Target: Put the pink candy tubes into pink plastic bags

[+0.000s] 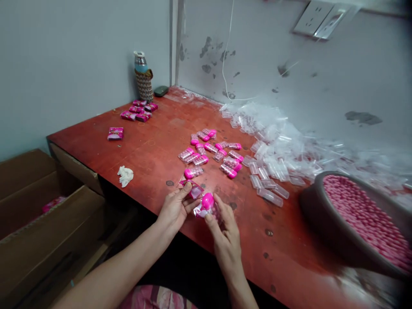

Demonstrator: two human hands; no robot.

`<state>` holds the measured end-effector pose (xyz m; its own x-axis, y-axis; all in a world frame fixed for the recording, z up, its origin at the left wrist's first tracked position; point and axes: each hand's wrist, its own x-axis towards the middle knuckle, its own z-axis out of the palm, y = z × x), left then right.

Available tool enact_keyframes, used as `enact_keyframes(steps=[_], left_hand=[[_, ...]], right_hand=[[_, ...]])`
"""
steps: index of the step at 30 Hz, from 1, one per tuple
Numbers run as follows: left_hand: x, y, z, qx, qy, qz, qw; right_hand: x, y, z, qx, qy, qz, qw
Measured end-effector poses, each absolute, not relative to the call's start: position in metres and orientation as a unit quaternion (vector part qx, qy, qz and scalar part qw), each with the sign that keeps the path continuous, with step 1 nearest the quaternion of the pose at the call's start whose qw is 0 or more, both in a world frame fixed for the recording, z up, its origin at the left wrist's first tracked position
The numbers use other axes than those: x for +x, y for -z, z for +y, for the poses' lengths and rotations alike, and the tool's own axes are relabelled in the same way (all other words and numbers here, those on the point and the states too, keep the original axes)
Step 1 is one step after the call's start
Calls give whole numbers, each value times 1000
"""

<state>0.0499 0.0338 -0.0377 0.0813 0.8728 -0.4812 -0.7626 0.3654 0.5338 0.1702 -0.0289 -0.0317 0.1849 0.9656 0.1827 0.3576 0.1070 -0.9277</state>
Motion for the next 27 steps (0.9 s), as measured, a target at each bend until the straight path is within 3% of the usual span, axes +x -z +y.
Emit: enact_keyframes(steps=[10, 27], left_hand=[[72, 36, 26, 59, -562, 335, 754], [70, 31, 26, 143, -531, 315, 774]], right_hand=[[156, 48, -28, -641, -148, -568, 494], [155, 55, -23, -616, -99, -587, 515]])
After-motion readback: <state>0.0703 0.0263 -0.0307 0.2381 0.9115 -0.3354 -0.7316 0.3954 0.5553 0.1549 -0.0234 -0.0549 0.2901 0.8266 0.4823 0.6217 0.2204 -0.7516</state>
